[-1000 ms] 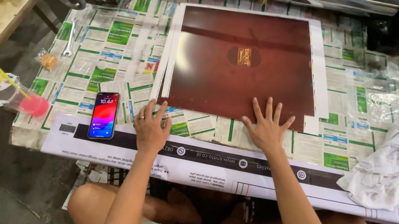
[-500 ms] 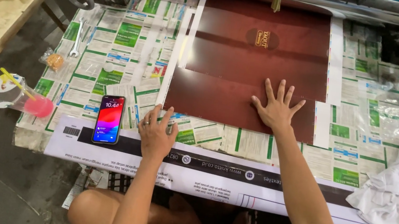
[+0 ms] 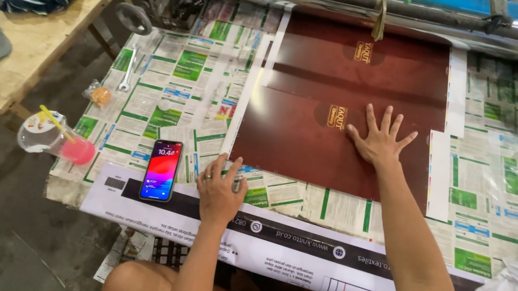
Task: The person feeds printed paper sheets through a laminating or coating machine on a production floor.
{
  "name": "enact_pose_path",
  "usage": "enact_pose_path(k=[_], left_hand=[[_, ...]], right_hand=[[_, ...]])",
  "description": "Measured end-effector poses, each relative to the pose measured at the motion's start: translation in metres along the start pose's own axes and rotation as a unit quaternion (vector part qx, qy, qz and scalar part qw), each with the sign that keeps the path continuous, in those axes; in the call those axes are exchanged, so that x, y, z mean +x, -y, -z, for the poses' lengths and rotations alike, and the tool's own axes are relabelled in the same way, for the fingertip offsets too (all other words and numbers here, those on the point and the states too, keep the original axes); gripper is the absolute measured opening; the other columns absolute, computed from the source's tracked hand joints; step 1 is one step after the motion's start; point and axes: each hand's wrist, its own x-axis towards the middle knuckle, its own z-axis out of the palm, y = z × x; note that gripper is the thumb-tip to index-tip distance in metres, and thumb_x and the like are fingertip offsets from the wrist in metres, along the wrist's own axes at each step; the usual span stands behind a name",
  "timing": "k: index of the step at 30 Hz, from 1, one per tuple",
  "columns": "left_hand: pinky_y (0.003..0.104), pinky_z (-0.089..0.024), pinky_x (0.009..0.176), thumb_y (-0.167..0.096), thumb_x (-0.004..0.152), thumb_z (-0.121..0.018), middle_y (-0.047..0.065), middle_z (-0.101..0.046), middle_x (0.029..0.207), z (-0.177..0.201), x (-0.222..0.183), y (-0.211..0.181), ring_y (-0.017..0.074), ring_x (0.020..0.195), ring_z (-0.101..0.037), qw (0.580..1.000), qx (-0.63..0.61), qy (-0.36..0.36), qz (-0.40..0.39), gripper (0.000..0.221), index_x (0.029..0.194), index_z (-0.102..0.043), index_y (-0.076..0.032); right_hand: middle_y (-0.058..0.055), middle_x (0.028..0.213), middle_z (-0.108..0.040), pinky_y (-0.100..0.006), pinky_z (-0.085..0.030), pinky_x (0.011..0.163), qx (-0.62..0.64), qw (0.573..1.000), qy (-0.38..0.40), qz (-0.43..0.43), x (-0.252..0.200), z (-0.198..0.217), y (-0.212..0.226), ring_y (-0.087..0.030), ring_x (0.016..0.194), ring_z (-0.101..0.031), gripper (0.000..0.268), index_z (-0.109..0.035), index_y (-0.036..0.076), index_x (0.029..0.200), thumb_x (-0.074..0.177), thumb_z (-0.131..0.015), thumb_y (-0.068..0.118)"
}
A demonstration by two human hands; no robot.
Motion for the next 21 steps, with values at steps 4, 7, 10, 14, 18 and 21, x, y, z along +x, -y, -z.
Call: enact_pose_path(k=[4, 7, 10, 14, 18, 21], left_hand=[[0.053, -0.032, 0.114, -0.037, 0.092, -0.063, 0.008, -0.048, 0.147, 0.005, 0.0, -0.002, 0.0289, 0.137, -0.044, 1.0, -0.007, 0.004, -0.003, 0.047, 0.137, -0.065, -0.024], [0.052, -0.032, 0.114, -0.036, 0.092, -0.063, 0.008, -0.048, 0.148, 0.004, 0.001, -0.004, 0.0285, 0.137, -0.044, 1.0, -0.001, 0.008, -0.003, 0.047, 0.137, -0.065, -0.023], [0.052, -0.032, 0.114, -0.037, 0.092, -0.063, 0.009, -0.048, 0.147, 0.004, 0.002, -0.001, 0.028, 0.138, -0.044, 1.0, 0.005, 0.011, -0.005, 0.045, 0.135, -0.066, -0.022], [0.053, -0.034, 0.114, -0.04, 0.095, -0.06, 0.012, -0.046, 0.151, -0.005, -0.002, 0.003, 0.0293, 0.139, -0.045, 1.0, 0.017, 0.019, -0.014, 0.05, 0.142, -0.056, -0.021], [0.057, -0.035, 0.111, -0.04, 0.098, -0.057, 0.021, -0.04, 0.156, -0.01, -0.003, 0.008, 0.0351, 0.14, -0.045, 0.999, -0.008, -0.04, -0.009, 0.069, 0.156, -0.033, -0.013], [0.056, -0.035, 0.113, -0.036, 0.103, -0.055, 0.024, -0.037, 0.159, -0.013, -0.004, 0.014, 0.0392, 0.145, -0.043, 0.994, -0.056, -0.097, -0.016, 0.072, 0.161, -0.024, -0.008]], right_hand=[[-0.009, 0.17, 0.014, -0.077, 0.01, 0.113, -0.019, 0.999, 0.033, -0.013, -0.037, 0.001, 0.013, -0.036, 0.155, 0.013, 0.097, 0.002, 0.04, 0.163, 0.083, -0.023, 0.09], [-0.01, 0.171, 0.017, -0.076, 0.01, 0.113, -0.034, 0.998, -0.009, 0.058, -0.094, -0.01, 0.013, -0.037, 0.155, 0.013, 0.096, 0.004, 0.038, 0.163, 0.087, -0.022, 0.09], [-0.01, 0.172, 0.011, -0.074, 0.007, 0.113, -0.04, 0.995, 0.002, 0.093, -0.145, -0.022, 0.004, -0.036, 0.155, 0.01, 0.097, -0.002, 0.039, 0.162, 0.085, -0.031, 0.09], [-0.013, 0.168, -0.017, -0.069, -0.012, 0.117, -0.017, 0.982, -0.105, 0.157, -0.169, -0.023, -0.011, -0.035, 0.154, -0.014, 0.085, -0.027, 0.038, 0.16, 0.086, -0.049, 0.074], [-0.016, 0.157, -0.045, -0.058, -0.028, 0.114, -0.049, 0.97, -0.115, 0.208, -0.154, -0.004, -0.013, -0.037, 0.144, -0.039, 0.068, -0.048, 0.032, 0.153, 0.092, -0.054, 0.062], [-0.013, 0.146, -0.061, -0.053, -0.036, 0.112, -0.049, 0.961, -0.095, 0.256, -0.144, 0.011, -0.019, -0.031, 0.132, -0.056, 0.053, -0.06, 0.026, 0.147, 0.103, -0.051, 0.054]])
